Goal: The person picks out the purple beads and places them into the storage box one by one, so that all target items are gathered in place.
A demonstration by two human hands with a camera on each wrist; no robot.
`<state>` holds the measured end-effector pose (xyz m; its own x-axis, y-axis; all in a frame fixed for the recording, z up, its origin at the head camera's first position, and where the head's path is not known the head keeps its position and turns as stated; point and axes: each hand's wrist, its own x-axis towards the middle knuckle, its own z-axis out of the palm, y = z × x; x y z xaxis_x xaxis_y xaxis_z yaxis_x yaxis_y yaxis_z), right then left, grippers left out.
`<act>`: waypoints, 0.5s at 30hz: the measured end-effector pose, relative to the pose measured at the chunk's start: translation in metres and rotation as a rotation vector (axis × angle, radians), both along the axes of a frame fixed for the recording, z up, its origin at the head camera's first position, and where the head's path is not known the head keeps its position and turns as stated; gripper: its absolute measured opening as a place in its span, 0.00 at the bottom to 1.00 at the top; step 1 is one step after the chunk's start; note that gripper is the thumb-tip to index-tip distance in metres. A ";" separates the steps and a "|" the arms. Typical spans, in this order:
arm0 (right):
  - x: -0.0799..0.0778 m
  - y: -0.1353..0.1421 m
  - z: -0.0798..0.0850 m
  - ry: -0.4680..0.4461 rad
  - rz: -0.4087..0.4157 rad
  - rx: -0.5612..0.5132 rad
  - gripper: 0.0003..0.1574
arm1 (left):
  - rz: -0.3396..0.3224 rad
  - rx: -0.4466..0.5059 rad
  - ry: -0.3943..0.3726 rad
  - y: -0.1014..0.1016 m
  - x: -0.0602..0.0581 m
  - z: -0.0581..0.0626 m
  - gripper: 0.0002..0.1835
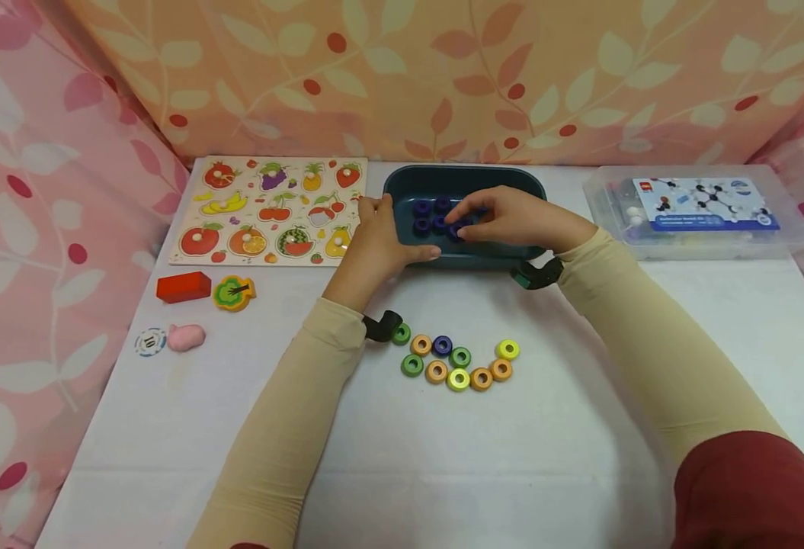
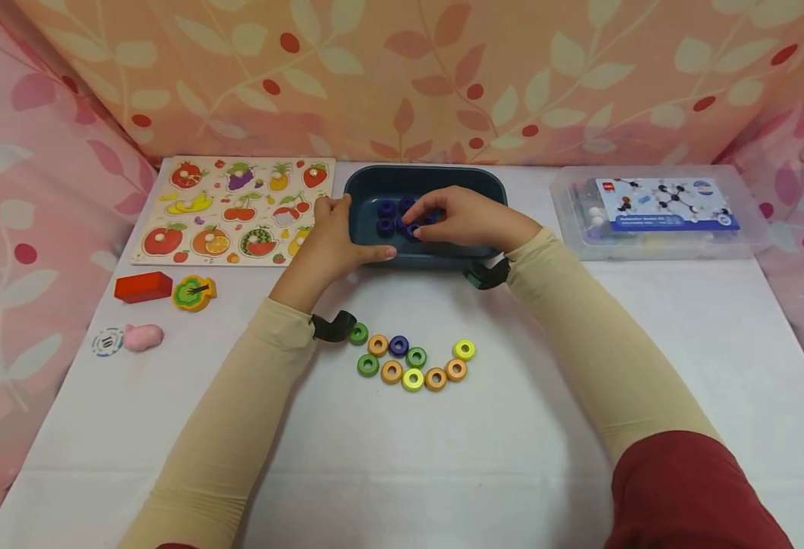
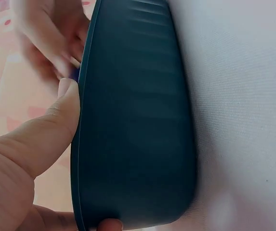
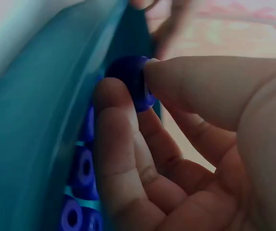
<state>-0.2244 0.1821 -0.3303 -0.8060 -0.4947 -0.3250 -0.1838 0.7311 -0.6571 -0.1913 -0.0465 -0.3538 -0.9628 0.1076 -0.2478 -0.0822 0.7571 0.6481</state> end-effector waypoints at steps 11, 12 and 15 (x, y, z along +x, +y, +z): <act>-0.030 -0.021 -0.016 -0.119 0.062 0.086 0.21 | 0.000 -0.004 -0.006 0.001 0.000 -0.001 0.68; -0.029 -0.021 -0.015 -0.115 0.060 0.085 0.21 | 0.000 -0.003 -0.005 0.001 0.000 -0.001 0.68; -0.021 -0.017 -0.011 -0.064 0.035 0.069 0.21 | -0.001 -0.002 0.004 0.001 -0.001 -0.002 0.68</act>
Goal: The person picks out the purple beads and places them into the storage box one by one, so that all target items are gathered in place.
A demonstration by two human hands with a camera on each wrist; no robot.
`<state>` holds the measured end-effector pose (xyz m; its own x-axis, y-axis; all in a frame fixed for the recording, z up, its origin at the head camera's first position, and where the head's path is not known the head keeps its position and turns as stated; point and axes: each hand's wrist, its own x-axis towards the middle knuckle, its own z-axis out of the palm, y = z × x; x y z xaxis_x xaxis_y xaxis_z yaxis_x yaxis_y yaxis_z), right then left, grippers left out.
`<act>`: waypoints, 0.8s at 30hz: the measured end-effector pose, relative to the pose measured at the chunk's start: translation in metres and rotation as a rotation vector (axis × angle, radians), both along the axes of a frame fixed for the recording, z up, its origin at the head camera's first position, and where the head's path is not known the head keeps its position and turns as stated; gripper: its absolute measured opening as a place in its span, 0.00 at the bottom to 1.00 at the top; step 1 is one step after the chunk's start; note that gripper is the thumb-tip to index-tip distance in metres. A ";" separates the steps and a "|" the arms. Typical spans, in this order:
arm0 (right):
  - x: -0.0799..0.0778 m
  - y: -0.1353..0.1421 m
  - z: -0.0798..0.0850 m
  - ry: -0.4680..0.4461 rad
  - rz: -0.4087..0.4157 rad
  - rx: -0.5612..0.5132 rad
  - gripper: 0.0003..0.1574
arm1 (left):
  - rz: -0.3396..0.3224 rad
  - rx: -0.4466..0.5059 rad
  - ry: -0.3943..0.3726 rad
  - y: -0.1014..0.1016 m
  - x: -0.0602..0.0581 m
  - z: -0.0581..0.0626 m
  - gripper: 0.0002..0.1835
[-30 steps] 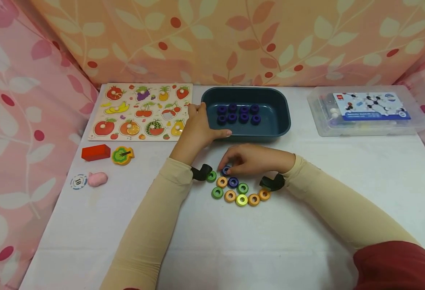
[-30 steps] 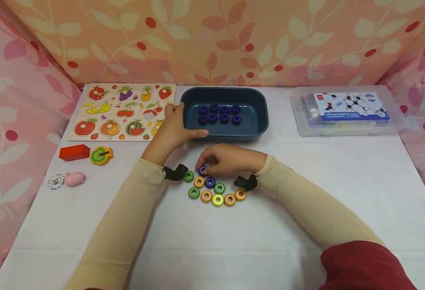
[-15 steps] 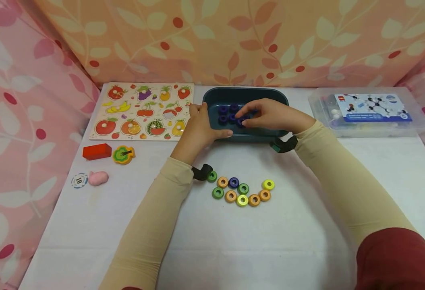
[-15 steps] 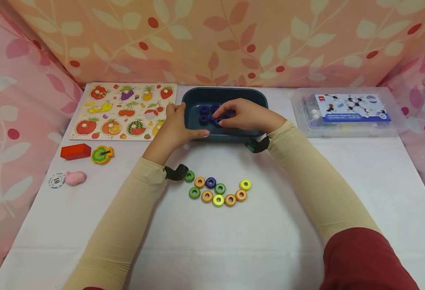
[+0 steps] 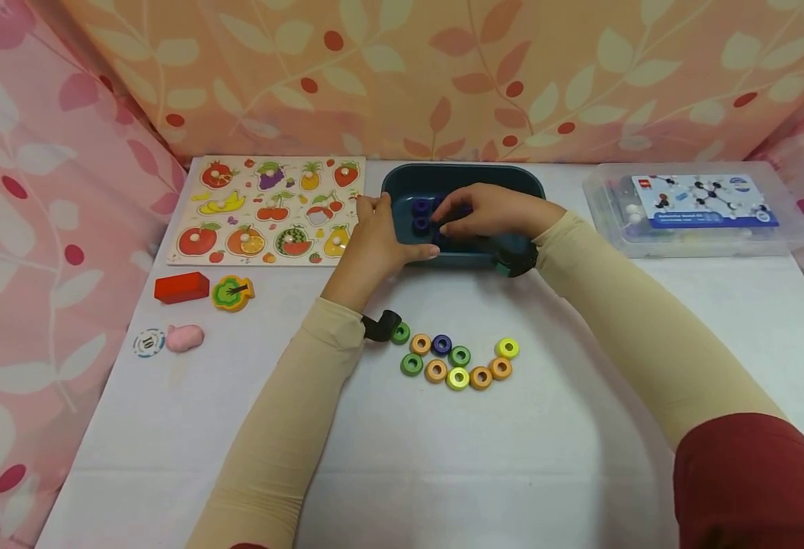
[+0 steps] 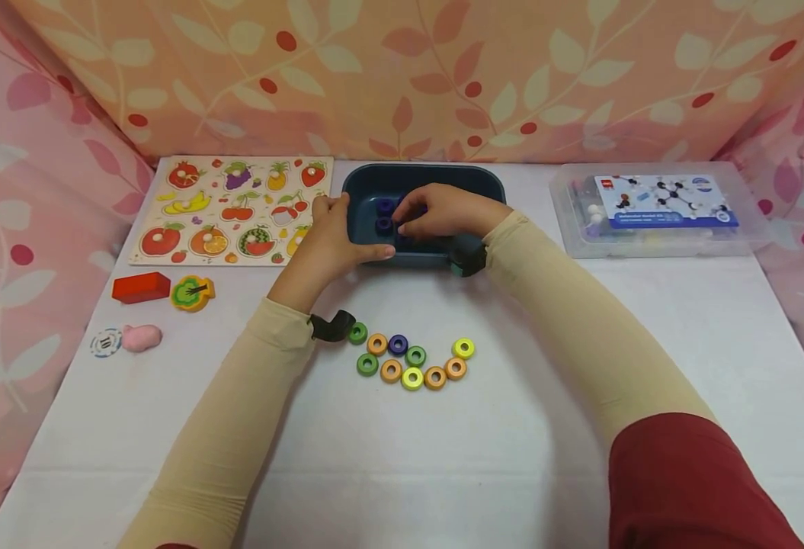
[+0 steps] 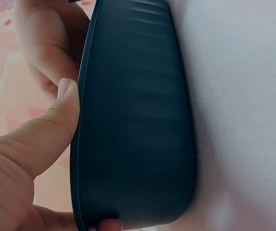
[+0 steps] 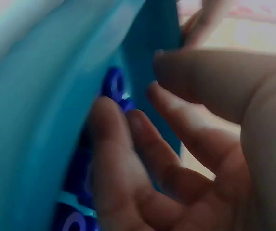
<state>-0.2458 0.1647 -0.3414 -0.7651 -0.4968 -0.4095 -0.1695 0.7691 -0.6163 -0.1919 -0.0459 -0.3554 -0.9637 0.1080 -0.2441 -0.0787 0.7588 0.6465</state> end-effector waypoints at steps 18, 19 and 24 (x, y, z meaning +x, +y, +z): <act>0.129 -0.013 -0.038 0.004 0.242 -0.166 0.12 | -0.008 0.005 0.015 0.000 -0.001 0.000 0.68; 0.130 -0.013 -0.040 0.006 0.240 -0.172 0.12 | -0.006 0.005 0.011 0.000 0.000 0.000 0.68; 0.129 -0.013 -0.041 0.018 0.211 -0.185 0.13 | -0.006 0.009 0.013 0.000 0.001 -0.001 0.68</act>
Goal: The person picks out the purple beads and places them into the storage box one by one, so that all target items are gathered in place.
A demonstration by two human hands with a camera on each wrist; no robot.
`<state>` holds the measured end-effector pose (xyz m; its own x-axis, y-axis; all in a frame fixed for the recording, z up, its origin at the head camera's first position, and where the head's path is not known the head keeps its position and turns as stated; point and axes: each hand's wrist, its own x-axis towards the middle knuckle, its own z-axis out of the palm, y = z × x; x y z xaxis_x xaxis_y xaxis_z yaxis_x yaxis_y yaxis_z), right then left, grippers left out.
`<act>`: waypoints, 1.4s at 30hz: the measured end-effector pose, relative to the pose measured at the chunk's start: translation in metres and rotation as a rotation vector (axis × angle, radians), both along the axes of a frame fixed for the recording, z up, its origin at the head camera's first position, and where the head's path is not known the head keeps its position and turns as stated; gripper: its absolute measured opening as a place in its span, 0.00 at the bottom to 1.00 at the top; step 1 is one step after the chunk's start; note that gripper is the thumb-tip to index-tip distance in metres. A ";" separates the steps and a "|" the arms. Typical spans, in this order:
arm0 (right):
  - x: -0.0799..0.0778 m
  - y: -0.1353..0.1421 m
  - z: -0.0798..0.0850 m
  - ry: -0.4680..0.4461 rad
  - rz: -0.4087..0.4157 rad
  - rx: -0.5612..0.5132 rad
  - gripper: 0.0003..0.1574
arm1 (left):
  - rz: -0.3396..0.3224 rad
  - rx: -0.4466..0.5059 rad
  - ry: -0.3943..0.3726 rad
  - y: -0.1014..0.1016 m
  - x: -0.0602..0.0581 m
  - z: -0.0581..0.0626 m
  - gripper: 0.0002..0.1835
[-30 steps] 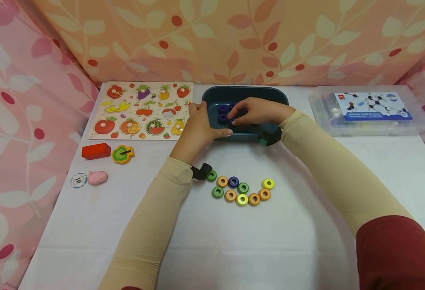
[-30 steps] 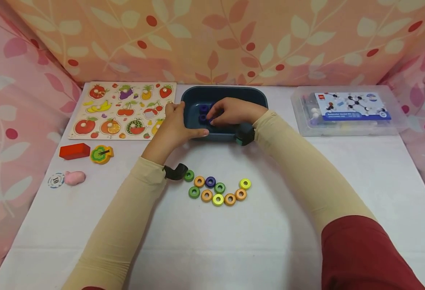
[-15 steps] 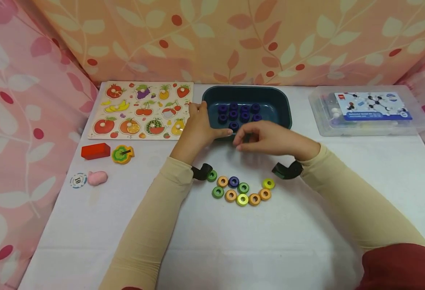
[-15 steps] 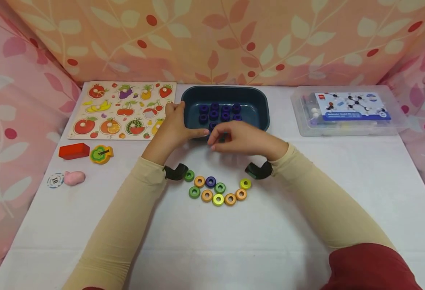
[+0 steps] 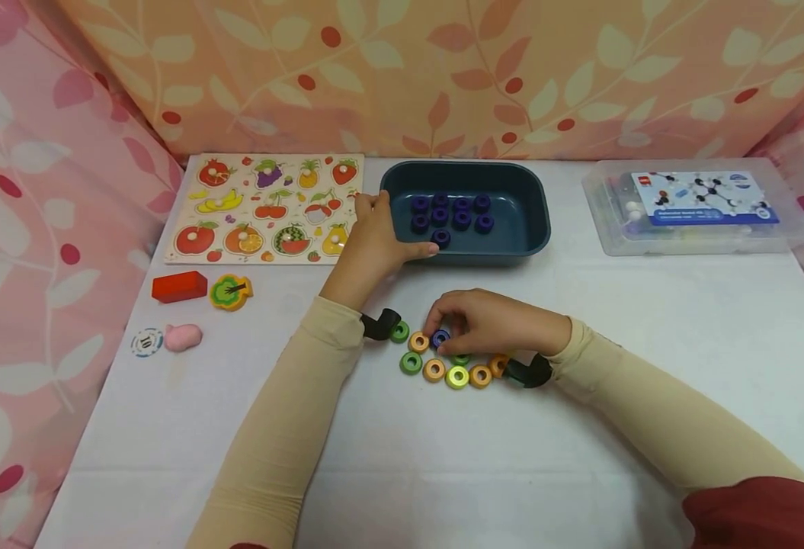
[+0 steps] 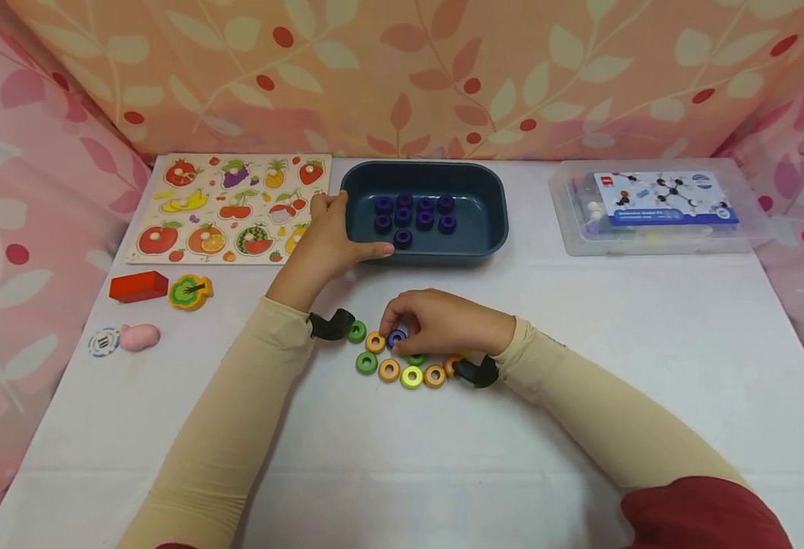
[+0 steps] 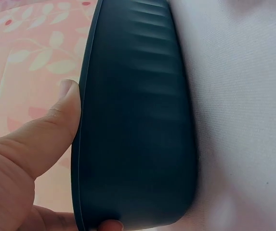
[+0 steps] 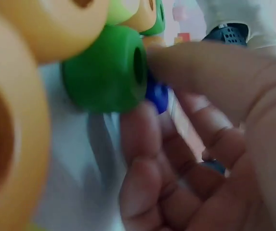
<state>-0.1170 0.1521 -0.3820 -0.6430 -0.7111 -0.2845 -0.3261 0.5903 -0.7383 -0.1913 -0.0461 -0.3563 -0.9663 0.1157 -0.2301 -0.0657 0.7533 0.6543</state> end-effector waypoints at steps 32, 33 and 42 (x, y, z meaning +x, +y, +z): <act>-0.125 0.035 0.025 0.184 -0.146 0.282 0.16 | 0.010 0.012 -0.015 0.003 0.000 -0.003 0.68; -0.125 0.036 0.025 0.181 -0.149 0.271 0.17 | 0.011 0.011 -0.012 0.002 0.000 -0.003 0.68; -0.103 0.052 0.037 0.241 -0.391 0.107 0.22 | -0.003 -0.095 0.028 0.001 0.002 -0.004 0.66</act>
<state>-0.2199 0.2043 -0.3448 -0.9136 -0.3769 -0.1528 -0.2183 0.7715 -0.5976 -0.1895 -0.0450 -0.3598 -0.9721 0.0972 -0.2134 -0.0464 0.8124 0.5812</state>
